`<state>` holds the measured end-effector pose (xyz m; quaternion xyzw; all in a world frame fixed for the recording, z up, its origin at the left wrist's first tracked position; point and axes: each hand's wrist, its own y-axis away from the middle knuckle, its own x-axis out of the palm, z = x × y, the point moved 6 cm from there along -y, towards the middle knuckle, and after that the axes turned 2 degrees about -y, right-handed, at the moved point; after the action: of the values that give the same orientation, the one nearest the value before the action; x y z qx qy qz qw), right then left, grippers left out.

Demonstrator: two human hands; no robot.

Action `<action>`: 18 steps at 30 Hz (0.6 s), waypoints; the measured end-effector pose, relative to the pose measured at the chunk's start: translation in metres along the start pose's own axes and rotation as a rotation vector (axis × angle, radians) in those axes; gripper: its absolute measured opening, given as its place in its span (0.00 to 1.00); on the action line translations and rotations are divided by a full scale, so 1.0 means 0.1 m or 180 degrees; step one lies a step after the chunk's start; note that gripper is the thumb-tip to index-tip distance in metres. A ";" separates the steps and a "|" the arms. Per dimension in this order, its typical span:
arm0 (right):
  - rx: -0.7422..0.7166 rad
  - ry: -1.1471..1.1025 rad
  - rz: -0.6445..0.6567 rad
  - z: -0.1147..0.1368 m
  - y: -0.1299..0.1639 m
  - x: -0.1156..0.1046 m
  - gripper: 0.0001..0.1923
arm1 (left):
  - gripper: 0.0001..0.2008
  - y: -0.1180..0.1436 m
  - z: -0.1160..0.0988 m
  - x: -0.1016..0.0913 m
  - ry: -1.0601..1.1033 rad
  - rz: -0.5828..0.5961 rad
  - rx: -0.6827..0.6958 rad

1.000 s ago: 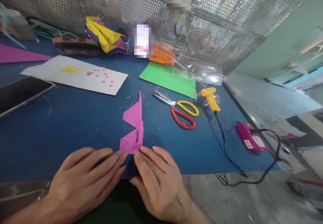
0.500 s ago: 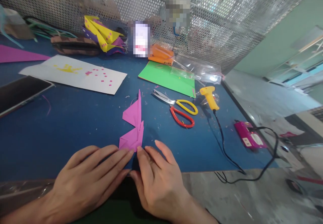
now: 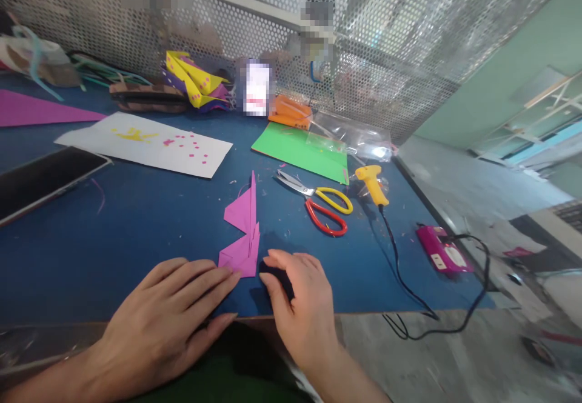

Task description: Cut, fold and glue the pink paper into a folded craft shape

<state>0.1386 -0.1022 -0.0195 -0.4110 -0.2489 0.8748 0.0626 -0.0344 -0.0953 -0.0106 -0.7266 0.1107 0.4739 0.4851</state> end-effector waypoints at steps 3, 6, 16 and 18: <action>0.0500 0.0101 0.0180 -0.05 -0.09 0.09 0.12 | 0.12 0.01 0.05 -0.02 0.0019 -0.0105 -0.0170; 0.0890 0.0175 0.0465 -0.07 -0.17 0.20 0.14 | 0.10 -0.01 0.10 -0.01 0.0022 -0.0141 -0.0316; 0.0738 -0.0373 0.0269 0.02 -0.16 0.25 0.09 | 0.11 -0.10 0.15 -0.01 0.0135 -0.0216 -0.0760; 0.0488 -0.0543 0.0082 0.11 -0.16 0.21 0.09 | 0.11 -0.13 0.15 0.00 0.0263 -0.0197 -0.0839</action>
<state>0.1154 -0.0857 -0.0205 -0.3322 -0.1804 0.9238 0.0611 -0.0354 -0.0767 -0.0038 -0.8060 0.0450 0.4388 0.3948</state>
